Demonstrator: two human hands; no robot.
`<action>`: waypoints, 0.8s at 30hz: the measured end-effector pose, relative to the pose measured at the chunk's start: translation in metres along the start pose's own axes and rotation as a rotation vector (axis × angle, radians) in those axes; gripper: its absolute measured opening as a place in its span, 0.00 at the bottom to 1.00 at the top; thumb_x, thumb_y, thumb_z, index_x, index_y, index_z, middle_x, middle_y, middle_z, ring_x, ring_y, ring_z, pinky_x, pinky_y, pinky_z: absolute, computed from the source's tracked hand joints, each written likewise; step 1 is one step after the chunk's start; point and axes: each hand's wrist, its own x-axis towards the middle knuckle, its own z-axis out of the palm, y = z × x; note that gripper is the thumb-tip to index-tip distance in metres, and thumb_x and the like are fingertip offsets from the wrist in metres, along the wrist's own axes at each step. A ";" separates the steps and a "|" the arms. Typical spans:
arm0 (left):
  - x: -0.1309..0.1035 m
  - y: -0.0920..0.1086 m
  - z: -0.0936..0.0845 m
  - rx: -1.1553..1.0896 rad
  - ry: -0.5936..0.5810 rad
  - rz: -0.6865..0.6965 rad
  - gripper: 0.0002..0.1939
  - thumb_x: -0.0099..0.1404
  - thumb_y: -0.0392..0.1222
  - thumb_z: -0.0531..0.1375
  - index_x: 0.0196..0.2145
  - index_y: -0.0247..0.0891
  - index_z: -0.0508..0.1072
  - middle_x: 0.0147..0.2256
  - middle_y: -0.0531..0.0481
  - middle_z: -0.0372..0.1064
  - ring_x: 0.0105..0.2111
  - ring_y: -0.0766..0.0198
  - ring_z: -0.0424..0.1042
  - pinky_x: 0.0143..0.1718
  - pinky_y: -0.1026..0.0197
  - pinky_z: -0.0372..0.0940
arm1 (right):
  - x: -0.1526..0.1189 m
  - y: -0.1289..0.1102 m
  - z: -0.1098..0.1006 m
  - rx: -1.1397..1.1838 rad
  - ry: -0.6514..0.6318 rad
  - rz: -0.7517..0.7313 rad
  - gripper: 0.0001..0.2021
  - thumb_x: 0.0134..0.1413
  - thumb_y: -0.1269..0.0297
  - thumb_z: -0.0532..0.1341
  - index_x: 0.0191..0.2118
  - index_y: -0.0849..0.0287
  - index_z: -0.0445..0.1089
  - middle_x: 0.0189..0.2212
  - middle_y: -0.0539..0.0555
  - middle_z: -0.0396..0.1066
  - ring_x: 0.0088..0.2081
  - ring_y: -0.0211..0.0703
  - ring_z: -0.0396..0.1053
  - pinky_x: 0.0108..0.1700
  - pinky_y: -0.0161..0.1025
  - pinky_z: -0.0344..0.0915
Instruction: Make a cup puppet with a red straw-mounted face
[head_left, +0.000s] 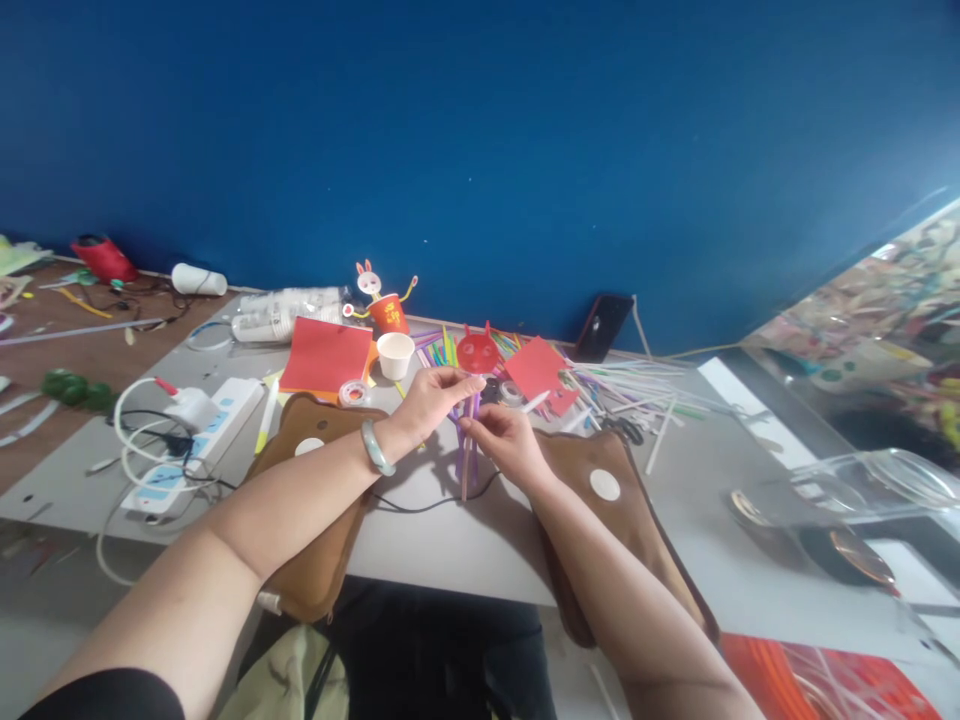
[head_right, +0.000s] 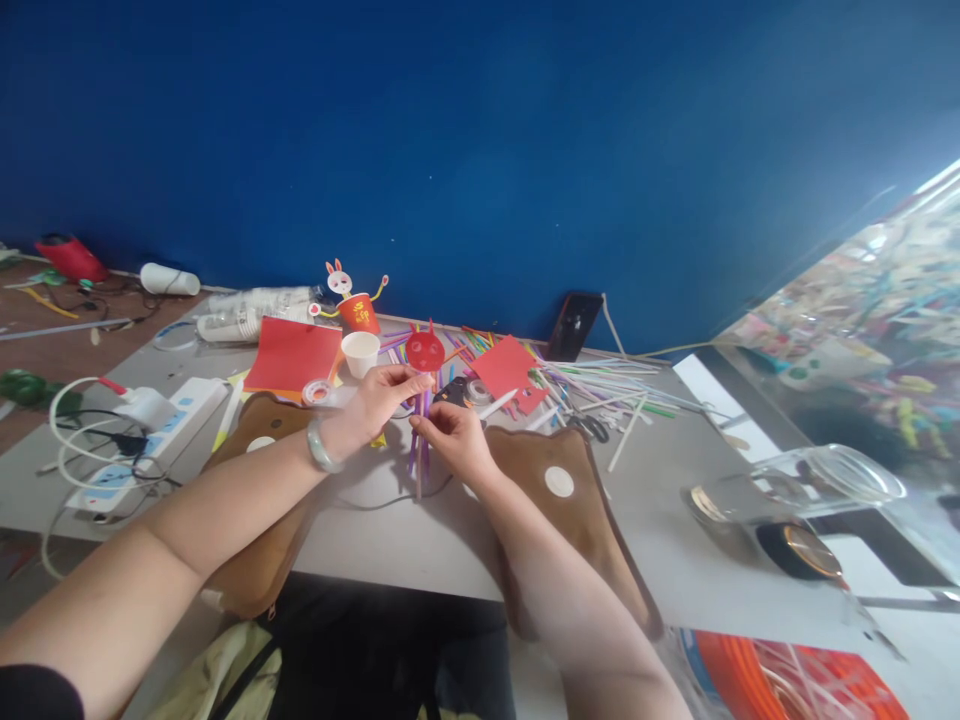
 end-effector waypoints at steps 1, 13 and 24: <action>0.000 0.001 0.000 -0.008 0.008 -0.004 0.20 0.51 0.56 0.70 0.22 0.35 0.74 0.23 0.52 0.68 0.27 0.67 0.65 0.30 0.63 0.60 | 0.000 0.000 0.000 -0.004 -0.003 0.006 0.22 0.46 0.42 0.68 0.26 0.60 0.71 0.21 0.50 0.69 0.24 0.36 0.63 0.27 0.34 0.61; 0.003 -0.003 -0.002 -0.044 -0.060 -0.022 0.20 0.53 0.55 0.70 0.25 0.34 0.74 0.22 0.55 0.63 0.25 0.70 0.59 0.28 0.64 0.55 | -0.001 -0.002 0.000 0.035 -0.006 0.017 0.23 0.46 0.42 0.68 0.25 0.59 0.70 0.17 0.47 0.63 0.20 0.33 0.57 0.23 0.33 0.56; 0.002 -0.003 -0.002 -0.019 -0.022 0.006 0.19 0.54 0.55 0.69 0.24 0.35 0.74 0.23 0.53 0.66 0.26 0.69 0.61 0.29 0.63 0.58 | -0.001 -0.003 0.000 -0.001 -0.015 0.007 0.23 0.48 0.42 0.67 0.25 0.59 0.70 0.18 0.47 0.64 0.20 0.33 0.57 0.23 0.33 0.56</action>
